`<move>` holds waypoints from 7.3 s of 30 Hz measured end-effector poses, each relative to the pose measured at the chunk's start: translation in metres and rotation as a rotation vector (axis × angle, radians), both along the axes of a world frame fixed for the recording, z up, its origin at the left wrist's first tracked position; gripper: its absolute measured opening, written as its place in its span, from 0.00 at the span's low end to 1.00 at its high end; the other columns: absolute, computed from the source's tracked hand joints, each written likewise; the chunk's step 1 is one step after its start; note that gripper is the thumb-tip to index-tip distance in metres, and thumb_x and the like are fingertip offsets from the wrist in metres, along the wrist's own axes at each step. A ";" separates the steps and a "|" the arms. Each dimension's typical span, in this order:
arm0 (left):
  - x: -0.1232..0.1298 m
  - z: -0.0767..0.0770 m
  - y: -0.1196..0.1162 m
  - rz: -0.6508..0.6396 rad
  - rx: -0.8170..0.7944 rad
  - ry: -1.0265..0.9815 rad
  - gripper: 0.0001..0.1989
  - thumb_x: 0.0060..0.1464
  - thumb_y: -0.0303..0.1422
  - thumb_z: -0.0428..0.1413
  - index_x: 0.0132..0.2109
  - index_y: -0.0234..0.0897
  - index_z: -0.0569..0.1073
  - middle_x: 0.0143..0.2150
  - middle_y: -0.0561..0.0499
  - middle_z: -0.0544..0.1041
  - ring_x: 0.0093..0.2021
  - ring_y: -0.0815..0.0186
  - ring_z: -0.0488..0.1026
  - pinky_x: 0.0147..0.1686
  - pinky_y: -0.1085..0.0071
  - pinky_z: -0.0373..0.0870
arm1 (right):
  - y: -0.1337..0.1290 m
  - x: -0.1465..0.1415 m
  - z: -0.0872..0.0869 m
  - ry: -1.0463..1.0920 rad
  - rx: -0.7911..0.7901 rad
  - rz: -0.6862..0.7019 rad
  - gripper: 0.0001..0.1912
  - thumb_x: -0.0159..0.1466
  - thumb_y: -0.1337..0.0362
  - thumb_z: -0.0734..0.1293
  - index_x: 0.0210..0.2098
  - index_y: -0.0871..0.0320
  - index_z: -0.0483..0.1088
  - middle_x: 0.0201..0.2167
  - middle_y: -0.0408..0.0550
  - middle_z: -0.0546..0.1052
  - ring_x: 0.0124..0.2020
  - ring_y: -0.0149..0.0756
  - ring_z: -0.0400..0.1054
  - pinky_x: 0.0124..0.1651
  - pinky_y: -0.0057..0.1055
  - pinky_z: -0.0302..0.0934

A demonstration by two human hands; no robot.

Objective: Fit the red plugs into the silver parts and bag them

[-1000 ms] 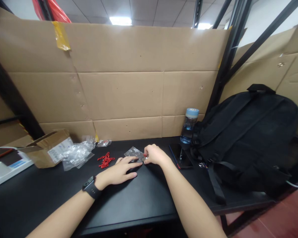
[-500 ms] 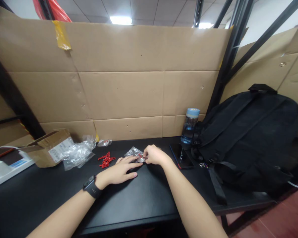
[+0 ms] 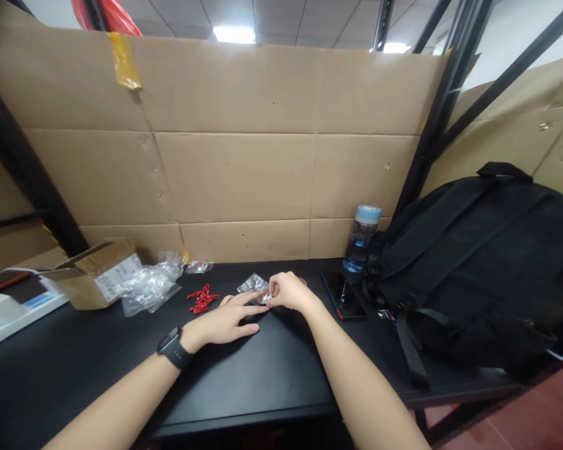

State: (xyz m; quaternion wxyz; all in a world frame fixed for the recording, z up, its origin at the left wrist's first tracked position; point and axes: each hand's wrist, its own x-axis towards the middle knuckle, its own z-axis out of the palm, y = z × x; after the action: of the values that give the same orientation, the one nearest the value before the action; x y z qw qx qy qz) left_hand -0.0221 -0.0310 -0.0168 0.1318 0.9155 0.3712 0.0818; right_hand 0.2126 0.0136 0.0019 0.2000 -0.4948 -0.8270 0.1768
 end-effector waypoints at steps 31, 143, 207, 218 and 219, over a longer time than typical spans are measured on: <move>0.012 -0.009 0.001 0.129 0.116 -0.037 0.25 0.64 0.50 0.48 0.66 0.56 0.64 0.68 0.46 0.58 0.66 0.47 0.57 0.60 0.46 0.59 | 0.012 -0.002 -0.010 -0.105 0.153 -0.299 0.11 0.58 0.64 0.72 0.35 0.53 0.65 0.34 0.41 0.75 0.32 0.31 0.67 0.31 0.26 0.46; -0.002 -0.005 0.029 0.372 0.032 -0.689 0.10 0.61 0.40 0.53 0.38 0.38 0.74 0.39 0.51 0.81 0.34 0.65 0.75 0.35 0.72 0.67 | 0.016 0.008 -0.001 0.482 -0.087 0.030 0.08 0.56 0.60 0.73 0.29 0.60 0.78 0.26 0.44 0.79 0.29 0.33 0.71 0.36 0.28 0.62; 0.008 0.001 0.003 -0.021 0.248 -0.171 0.17 0.65 0.33 0.52 0.59 0.54 0.72 0.60 0.52 0.72 0.58 0.59 0.68 0.55 0.61 0.61 | 0.004 0.006 0.003 -0.014 0.107 0.072 0.17 0.56 0.63 0.73 0.46 0.54 0.74 0.29 0.39 0.72 0.30 0.30 0.65 0.33 0.25 0.53; 0.014 -0.008 0.010 0.159 0.384 0.005 0.27 0.68 0.40 0.46 0.71 0.49 0.56 0.73 0.46 0.58 0.69 0.53 0.57 0.59 0.51 0.59 | 0.009 0.013 0.005 0.028 0.153 0.018 0.09 0.58 0.66 0.70 0.40 0.55 0.77 0.26 0.40 0.72 0.28 0.30 0.64 0.32 0.25 0.53; 0.016 -0.009 0.011 0.150 0.376 0.011 0.26 0.68 0.41 0.45 0.71 0.49 0.55 0.73 0.47 0.57 0.69 0.53 0.57 0.58 0.51 0.60 | 0.009 0.014 0.005 0.034 0.154 0.012 0.09 0.59 0.66 0.70 0.40 0.55 0.77 0.26 0.40 0.72 0.28 0.30 0.65 0.32 0.25 0.54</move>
State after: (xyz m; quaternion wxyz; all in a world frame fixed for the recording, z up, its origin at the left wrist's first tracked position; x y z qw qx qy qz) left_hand -0.0060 -0.0199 -0.0261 -0.0498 0.8942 0.4172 0.1544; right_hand 0.2264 0.0230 0.0074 0.2504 -0.4698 -0.8377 0.1222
